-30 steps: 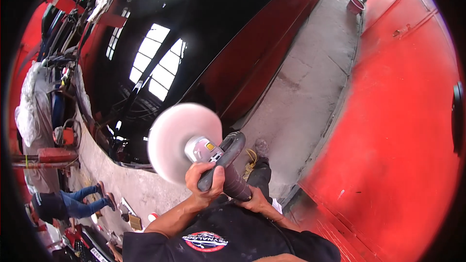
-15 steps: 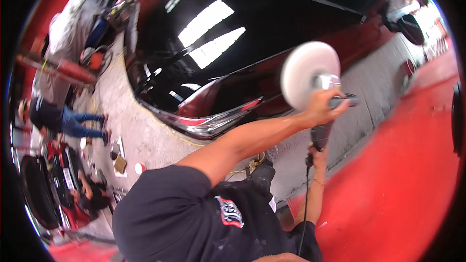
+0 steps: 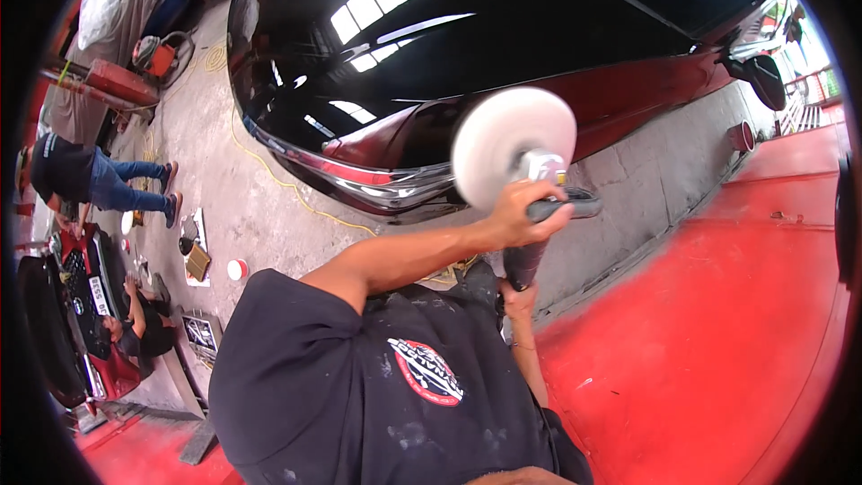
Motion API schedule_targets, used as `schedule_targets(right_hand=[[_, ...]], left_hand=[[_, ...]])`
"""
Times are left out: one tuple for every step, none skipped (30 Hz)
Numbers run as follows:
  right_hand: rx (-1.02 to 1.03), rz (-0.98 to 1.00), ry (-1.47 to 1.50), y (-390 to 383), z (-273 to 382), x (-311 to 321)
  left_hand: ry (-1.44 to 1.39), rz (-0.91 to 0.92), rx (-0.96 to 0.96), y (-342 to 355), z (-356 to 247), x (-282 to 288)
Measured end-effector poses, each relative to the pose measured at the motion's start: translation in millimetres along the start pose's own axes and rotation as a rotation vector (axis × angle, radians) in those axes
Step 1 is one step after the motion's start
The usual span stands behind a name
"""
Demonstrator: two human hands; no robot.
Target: Buffering the hood of a black car with a power buffer.
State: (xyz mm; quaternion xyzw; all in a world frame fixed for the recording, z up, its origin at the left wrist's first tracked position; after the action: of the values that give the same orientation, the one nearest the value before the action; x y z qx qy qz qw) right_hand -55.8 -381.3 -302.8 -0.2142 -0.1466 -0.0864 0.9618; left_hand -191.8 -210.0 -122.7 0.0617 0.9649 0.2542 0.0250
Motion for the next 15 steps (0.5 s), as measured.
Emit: schedule_targets(right_hand=[[0.032,0.002,-0.044,-11.0,8.6,-15.6],[0.028,0.017,-0.052,-22.6,15.7,-29.6],[0.095,0.015,-0.112,-31.9,24.9,-41.7],[0.163,0.002,-0.171,-38.1,34.9,-49.6],[0.168,0.008,-0.181,-42.3,49.3,-56.2],[0.159,0.038,-0.236,-47.3,67.0,-65.4],[0.151,0.064,-0.290,-48.7,80.2,-73.9],[0.185,0.118,-0.399,-46.8,87.4,-86.0],[0.186,0.120,-0.406,-47.0,101.7,-93.7],[0.229,0.166,-0.539,-45.2,124.0,-101.4],[0.275,0.212,-0.671,-39.7,143.5,-109.7],[0.342,0.257,-0.742,-35.7,159.4,-118.8],[0.342,0.249,-0.746,-32.1,176.5,-127.8],[0.416,0.316,-0.734,-30.0,201.1,-138.9],[0.492,0.383,-0.721,-25.9,225.9,-148.3]], left_hand=[[0.005,-0.051,-0.017,-13.2,-6.9,26.4],[0.035,-0.066,-0.025,-24.3,-17.6,54.1],[0.063,-0.082,-0.036,-34.8,-27.6,80.8],[0.046,-0.125,0.010,-47.1,-33.7,102.1],[0.031,-0.174,0.054,-59.1,-39.7,123.0],[0.052,-0.198,0.101,-69.3,-47.9,146.1],[0.071,-0.221,0.147,-77.1,-54.7,166.8],[0.111,-0.360,0.146,-96.7,-54.8,190.5],[0.120,-0.465,0.145,-110.2,-49.6,206.5],[0.082,-0.600,0.206,-115.3,-50.8,221.6],[0.045,-0.736,0.265,-119.5,-50.9,235.7],[-0.011,-0.918,0.203,-123.7,-43.7,252.4],[-0.070,-1.097,0.140,-125.2,-29.1,271.3],[-0.087,-1.173,0.105,-125.3,-14.9,294.7],[-0.104,-1.250,0.068,-122.8,-4.5,317.8]])
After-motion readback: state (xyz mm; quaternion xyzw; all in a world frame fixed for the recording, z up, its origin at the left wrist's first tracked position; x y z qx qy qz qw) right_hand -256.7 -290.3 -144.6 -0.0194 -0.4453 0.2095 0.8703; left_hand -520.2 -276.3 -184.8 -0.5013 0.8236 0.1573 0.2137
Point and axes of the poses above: each hand's wrist, its own y-axis towards the middle knuckle, its own x-axis out of the back of the hand, z = x × y, the point moved 2 cm from there along y, towards the middle knuckle, and after that the axes turned 7 degrees about -y, right-handed, at the moved point
